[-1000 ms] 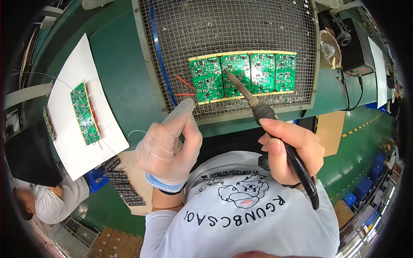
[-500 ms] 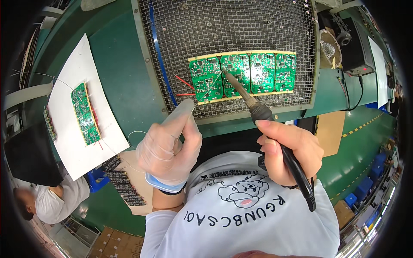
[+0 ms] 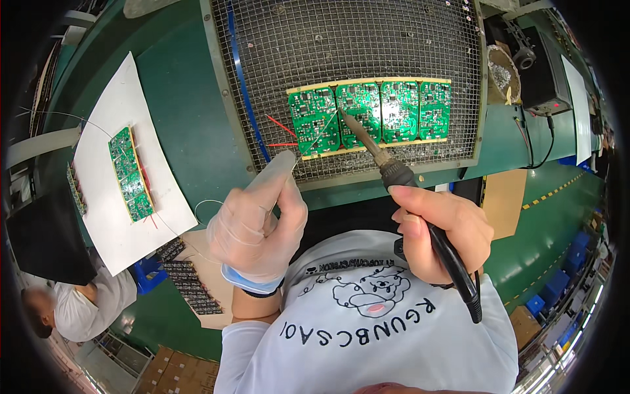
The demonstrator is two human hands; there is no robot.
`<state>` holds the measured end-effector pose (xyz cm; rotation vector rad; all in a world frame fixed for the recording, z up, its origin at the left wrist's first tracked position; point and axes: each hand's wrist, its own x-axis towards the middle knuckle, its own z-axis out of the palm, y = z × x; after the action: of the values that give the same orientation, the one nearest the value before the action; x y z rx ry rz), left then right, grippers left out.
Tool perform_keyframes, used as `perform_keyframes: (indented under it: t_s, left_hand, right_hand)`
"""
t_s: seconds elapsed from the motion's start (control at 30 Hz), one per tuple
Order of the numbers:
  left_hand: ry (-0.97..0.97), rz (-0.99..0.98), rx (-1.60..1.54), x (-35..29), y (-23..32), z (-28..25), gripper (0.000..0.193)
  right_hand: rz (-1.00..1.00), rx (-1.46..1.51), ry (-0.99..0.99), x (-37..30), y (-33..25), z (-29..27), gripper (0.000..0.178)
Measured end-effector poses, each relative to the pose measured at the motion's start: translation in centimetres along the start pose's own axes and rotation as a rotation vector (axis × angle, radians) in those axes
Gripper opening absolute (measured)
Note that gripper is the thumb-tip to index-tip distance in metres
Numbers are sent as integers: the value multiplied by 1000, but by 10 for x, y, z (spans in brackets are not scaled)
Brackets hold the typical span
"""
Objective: Soldering electronic components onto a printed circuit board at an assembly station.
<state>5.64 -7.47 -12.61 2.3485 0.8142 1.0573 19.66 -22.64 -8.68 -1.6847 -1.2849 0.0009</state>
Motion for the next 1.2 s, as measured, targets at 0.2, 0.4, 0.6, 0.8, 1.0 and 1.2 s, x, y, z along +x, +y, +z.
perform_keyframes:
  t_s: [0.2,0.4,0.6,0.8,1.0,1.2]
  left_hand:
    - [-14,-18,17,-1,0,-5,30]
    - [0,-2,-74,-2,-2,-4,19]
    - [-62,-7,-47,-3,3,-5,19]
    - [-23,24,17,-2,5,2,32]
    - [-44,70,-22,1,12,8,36]
    - [-35,143,26,6,17,14,38]
  right_hand:
    - [62,36,-16,-22,7,-19,20]
    - [214,120,743,-35,71,-29,27]
    - [567,-56,674,-45,109,-45,30]
    - [496,-68,711,-51,106,-44,30]
    - [384,-29,749,-51,95,-44,29]
    - [275,129,671,-56,75,-37,28]
